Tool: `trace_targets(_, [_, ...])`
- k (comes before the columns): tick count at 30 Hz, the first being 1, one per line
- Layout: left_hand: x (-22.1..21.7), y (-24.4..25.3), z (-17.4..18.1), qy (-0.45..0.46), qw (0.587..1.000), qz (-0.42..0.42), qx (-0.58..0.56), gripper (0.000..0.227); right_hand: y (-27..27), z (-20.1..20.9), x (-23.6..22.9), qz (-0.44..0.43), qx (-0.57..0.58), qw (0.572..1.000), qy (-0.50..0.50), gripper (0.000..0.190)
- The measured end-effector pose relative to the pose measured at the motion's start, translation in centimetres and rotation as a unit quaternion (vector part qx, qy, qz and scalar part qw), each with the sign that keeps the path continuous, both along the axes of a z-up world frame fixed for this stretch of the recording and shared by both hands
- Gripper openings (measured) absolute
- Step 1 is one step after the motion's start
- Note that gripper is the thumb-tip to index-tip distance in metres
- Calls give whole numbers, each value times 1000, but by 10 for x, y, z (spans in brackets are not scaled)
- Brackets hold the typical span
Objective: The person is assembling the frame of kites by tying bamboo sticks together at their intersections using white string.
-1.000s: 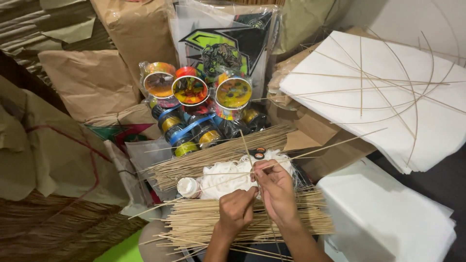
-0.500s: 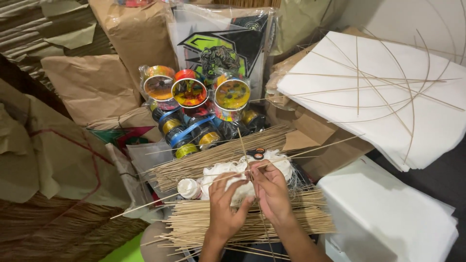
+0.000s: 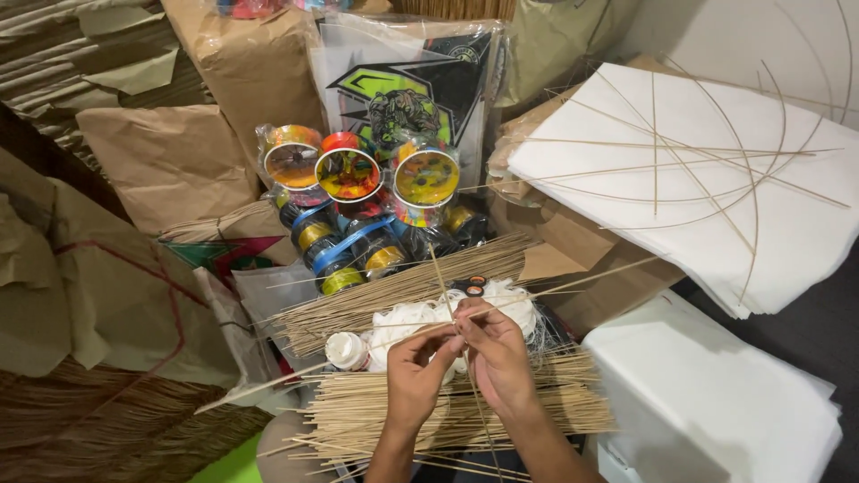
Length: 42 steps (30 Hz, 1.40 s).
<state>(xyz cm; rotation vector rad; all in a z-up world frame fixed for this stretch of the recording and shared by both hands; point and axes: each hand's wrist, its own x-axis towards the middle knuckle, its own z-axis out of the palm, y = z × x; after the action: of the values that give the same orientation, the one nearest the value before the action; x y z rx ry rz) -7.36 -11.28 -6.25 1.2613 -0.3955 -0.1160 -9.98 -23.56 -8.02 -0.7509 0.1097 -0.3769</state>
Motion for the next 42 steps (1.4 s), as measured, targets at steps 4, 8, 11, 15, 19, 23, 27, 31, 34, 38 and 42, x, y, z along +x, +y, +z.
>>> trace_targets(4, [-1,1,2,26,1000,2,-7,18,-12,5,0,-8,-76,997,-6,9])
trace_targets(8, [-2,4,10,-4,1000,16,5,14,-35,33,-13,84,-314,936,134,29])
trace_targets(11, [0,4,7,3,1000,25,4,14,-44,69,-31,96,-555,805,189,19])
trace_targets(15, [-2,3,8,9,999,41,15,15,-44,98,-57,16,-687,722,-86,16])
trace_targets(19, [-5,1,5,16,999,41,14,10,-40,113,-44,-122,-761,609,-185,15])
trace_targets(23, [-6,1,10,-9,998,43,33,12,-47,113,-21,-152,-820,520,-186,11])
trace_targets(27, [-6,-1,9,-5,998,47,46,13,-52,99,-15,-115,-819,527,-198,8])
trace_targets(31, [1,-5,5,0,999,36,40,14,-52,98,-11,-116,-818,527,-197,9])
trace_targets(34, [7,-7,3,-12,998,51,28,19,-50,98,-7,-132,-810,530,-211,8])
trace_targets(38, [14,-6,9,-67,996,54,10,14,-45,99,-2,-148,-805,532,-216,8])
trace_targets(42, [17,-4,6,-109,992,64,8,13,-40,100,0,-156,-791,553,-212,5])
